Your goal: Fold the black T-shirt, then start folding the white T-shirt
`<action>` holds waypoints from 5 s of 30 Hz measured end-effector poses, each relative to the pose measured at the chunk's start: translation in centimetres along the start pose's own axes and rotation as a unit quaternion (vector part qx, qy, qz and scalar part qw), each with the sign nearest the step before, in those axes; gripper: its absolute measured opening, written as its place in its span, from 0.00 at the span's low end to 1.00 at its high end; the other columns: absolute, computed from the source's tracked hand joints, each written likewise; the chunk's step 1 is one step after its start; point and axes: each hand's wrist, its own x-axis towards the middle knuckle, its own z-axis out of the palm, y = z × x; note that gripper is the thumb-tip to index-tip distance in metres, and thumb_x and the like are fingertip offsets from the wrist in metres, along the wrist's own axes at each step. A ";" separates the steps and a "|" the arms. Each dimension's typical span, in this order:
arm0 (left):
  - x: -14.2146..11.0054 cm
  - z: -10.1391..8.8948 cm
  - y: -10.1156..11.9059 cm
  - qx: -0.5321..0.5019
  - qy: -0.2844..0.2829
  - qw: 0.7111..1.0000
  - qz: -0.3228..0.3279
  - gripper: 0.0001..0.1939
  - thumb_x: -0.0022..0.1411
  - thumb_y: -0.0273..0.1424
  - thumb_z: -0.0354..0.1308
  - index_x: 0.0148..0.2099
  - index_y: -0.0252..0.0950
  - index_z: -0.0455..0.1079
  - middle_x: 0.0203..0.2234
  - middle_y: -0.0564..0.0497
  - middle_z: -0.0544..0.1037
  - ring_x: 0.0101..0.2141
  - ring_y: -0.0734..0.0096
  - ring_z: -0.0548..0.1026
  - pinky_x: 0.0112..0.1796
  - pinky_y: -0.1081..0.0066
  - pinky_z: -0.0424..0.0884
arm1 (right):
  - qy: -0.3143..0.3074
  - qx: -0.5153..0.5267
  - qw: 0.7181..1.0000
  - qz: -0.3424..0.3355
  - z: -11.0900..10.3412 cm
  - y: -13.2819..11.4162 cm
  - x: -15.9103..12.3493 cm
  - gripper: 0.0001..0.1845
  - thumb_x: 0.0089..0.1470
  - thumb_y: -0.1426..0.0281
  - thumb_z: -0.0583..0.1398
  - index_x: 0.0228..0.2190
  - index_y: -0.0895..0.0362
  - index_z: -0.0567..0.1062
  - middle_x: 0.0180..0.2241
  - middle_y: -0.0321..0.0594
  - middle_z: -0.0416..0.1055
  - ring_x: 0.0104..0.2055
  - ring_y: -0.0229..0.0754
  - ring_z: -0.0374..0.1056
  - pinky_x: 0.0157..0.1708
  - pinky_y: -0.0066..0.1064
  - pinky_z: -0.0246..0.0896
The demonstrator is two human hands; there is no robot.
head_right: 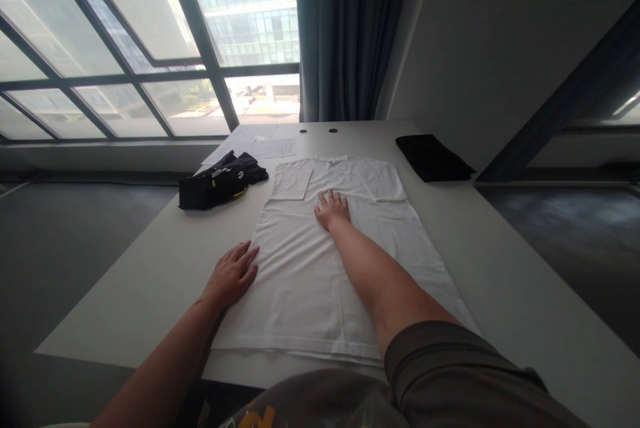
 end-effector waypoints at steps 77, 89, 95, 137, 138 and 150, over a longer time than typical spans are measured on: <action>0.5 1.1 -0.7 -0.026 0.027 0.999 -0.011 0.25 0.72 0.38 0.48 0.66 0.43 0.70 0.67 0.45 0.69 0.65 0.54 0.66 0.64 0.51 0.65 | 0.043 -0.067 0.997 0.020 1.3 18.5 -13.3 0.37 0.70 0.54 0.45 0.73 0.56 0.55 0.75 0.48 0.44 0.76 0.56 0.44 0.72 0.51 0.41; 0.4 0.9 -0.4 -0.030 0.041 0.999 -0.008 0.24 0.71 0.37 0.49 0.65 0.42 0.71 0.65 0.44 0.70 0.64 0.54 0.68 0.63 0.50 0.67 | 0.100 -0.005 0.994 -0.033 -2.4 14.9 -10.3 0.33 0.68 0.60 0.50 0.66 0.67 0.68 0.70 0.56 0.58 0.73 0.51 0.51 0.72 0.38 0.45; 0.4 1.0 -0.4 -0.034 0.045 0.998 -0.013 0.23 0.71 0.35 0.51 0.65 0.43 0.72 0.65 0.45 0.71 0.63 0.54 0.69 0.62 0.50 0.67 | -0.010 0.001 0.996 -0.089 -4.2 5.4 -3.6 0.40 0.68 0.54 0.53 0.73 0.61 0.55 0.75 0.53 0.46 0.76 0.52 0.43 0.72 0.41 0.39; 0.9 3.0 -1.4 -0.049 0.089 0.994 -0.048 0.30 0.68 0.26 0.46 0.70 0.38 0.63 0.63 0.41 0.73 0.62 0.55 0.71 0.61 0.53 0.68 | -0.087 0.146 0.893 -0.418 -0.2 -13.2 -24.3 0.40 0.70 0.56 0.50 0.72 0.69 0.54 0.74 0.58 0.43 0.77 0.57 0.36 0.75 0.55 0.32; 0.9 2.8 -1.3 -0.045 0.085 0.994 -0.048 0.29 0.68 0.27 0.46 0.69 0.39 0.65 0.63 0.42 0.74 0.62 0.55 0.72 0.61 0.53 0.68 | -0.087 0.146 0.888 -0.427 -0.2 -13.1 -24.8 0.40 0.70 0.56 0.50 0.72 0.69 0.54 0.74 0.58 0.44 0.77 0.57 0.36 0.75 0.55 0.32; 0.9 0.9 0.0 -0.058 0.054 0.995 -0.061 0.24 0.70 0.29 0.47 0.64 0.41 0.71 0.63 0.45 0.73 0.62 0.56 0.71 0.62 0.53 0.68 | -0.138 0.168 0.865 -0.452 -1.8 -5.4 -24.8 0.36 0.69 0.54 0.54 0.72 0.52 0.58 0.75 0.41 0.47 0.77 0.49 0.41 0.76 0.47 0.29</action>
